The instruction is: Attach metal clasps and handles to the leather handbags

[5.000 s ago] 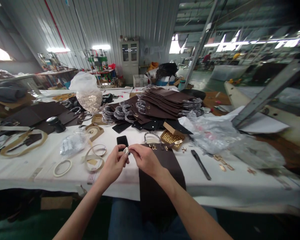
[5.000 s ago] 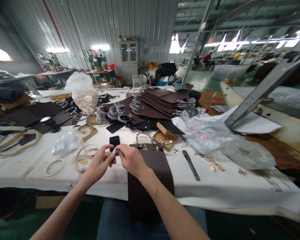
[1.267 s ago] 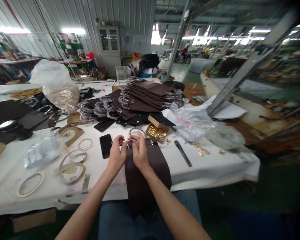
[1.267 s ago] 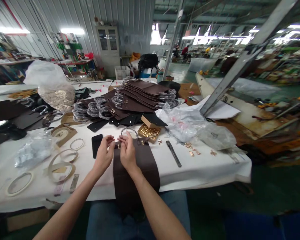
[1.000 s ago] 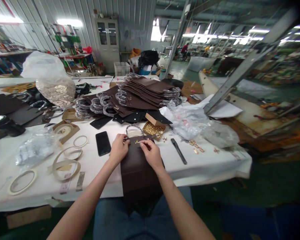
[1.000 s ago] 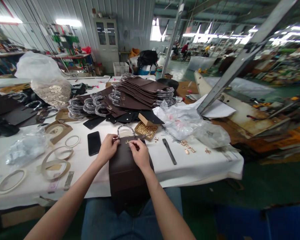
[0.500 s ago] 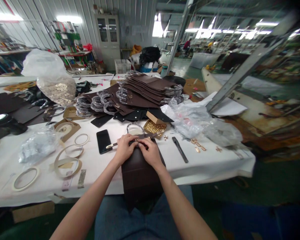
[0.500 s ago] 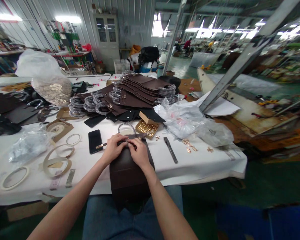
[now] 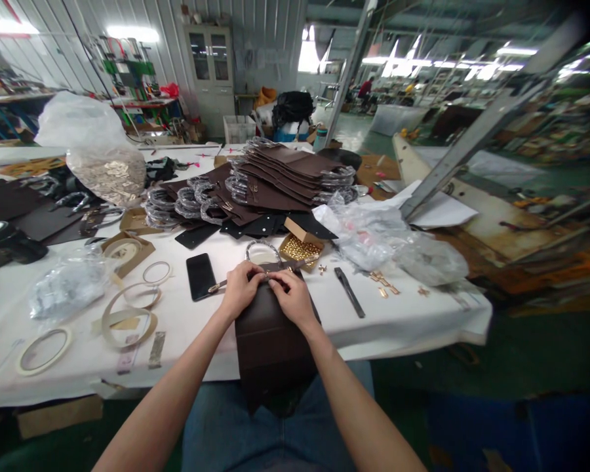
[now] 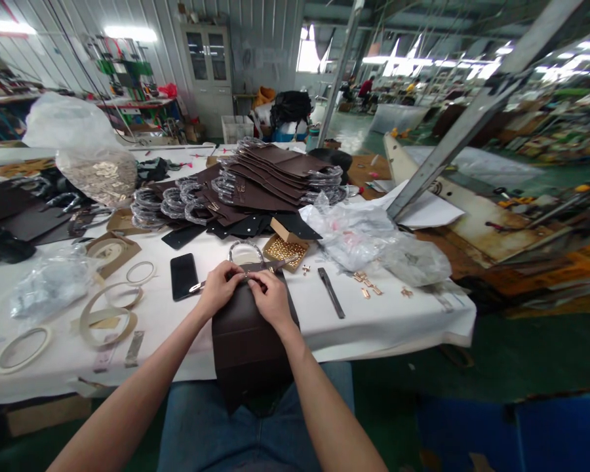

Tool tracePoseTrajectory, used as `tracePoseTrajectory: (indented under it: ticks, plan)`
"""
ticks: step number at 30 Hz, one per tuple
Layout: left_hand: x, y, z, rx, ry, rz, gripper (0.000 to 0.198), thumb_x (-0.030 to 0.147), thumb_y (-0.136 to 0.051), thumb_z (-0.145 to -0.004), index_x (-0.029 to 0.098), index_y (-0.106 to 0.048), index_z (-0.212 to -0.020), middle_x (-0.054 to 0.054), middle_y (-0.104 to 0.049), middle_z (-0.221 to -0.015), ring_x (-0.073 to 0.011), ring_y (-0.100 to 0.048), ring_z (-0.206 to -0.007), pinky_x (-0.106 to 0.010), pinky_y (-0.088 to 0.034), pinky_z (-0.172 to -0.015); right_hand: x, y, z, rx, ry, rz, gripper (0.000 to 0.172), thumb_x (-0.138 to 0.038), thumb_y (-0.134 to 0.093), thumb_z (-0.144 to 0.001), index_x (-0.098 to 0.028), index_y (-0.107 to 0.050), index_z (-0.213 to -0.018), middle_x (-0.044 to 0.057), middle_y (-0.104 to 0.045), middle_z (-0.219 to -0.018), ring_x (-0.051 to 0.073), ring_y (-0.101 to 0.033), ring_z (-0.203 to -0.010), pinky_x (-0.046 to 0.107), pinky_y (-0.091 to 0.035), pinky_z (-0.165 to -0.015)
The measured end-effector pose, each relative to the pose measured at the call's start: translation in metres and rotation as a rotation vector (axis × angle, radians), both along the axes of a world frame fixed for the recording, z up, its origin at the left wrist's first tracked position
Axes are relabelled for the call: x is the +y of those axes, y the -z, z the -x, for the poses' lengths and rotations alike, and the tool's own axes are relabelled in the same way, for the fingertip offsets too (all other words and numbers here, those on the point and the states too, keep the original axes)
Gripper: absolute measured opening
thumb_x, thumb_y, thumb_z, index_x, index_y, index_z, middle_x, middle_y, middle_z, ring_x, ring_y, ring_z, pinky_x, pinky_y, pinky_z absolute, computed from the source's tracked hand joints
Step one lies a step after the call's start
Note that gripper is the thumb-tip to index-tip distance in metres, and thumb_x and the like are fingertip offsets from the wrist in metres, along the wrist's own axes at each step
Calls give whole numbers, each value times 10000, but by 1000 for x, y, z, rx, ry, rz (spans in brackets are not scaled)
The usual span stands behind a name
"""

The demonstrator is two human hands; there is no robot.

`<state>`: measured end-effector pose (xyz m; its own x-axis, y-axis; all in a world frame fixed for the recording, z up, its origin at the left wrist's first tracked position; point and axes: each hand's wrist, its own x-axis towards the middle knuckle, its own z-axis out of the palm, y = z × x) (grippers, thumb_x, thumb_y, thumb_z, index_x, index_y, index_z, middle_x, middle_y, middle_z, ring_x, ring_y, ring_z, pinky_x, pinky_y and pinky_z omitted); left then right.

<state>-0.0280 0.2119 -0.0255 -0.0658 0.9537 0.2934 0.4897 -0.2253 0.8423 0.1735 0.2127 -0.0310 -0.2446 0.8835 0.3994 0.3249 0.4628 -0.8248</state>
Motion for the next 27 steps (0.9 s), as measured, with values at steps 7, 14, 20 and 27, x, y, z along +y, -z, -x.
tracePoseTrajectory:
  ticks: [7, 14, 20, 27]
  plan:
    - [-1, 1, 0, 70, 68, -19, 84, 230, -763, -988, 266, -839, -994, -54, -829, -1060, -258, -755, -1028, -414, -572, -991, 0, -2, -1, 10, 1, -8, 217, -297, -649, -1097, -256, -848, -1176, 85, -817, -1187, 269, -760, -1106, 392, -603, -923]
    - [0, 2, -4, 91, -3, -1, 94, 211, -722, -997, 253, -786, -943, -45, -829, -1020, -262, -753, -1022, -408, -545, -963, 0, 1, -2, 12, 8, 7, 228, -322, -652, -1095, -258, -853, -1181, 94, -819, -1190, 274, -761, -1093, 393, -610, -903]
    - [0, 2, -3, 72, -7, 4, 103, 199, -688, -1008, 254, -765, -967, -42, -830, -1027, -268, -761, -1027, -427, -554, -1002, 1, 2, -3, 12, 16, 0, 218, -305, -663, -1085, -255, -852, -1179, 91, -818, -1202, 275, -758, -1110, 389, -609, -920]
    - [-2, 2, -2, 31, 75, -29, 149, 226, -711, -1031, 289, -837, -1079, -43, -851, -1147, -270, -772, -1122, -438, -560, -1078, 0, -1, -2, 16, 6, -5, 208, -288, -657, -1088, -259, -849, -1164, 84, -813, -1165, 267, -760, -1072, 375, -599, -877]
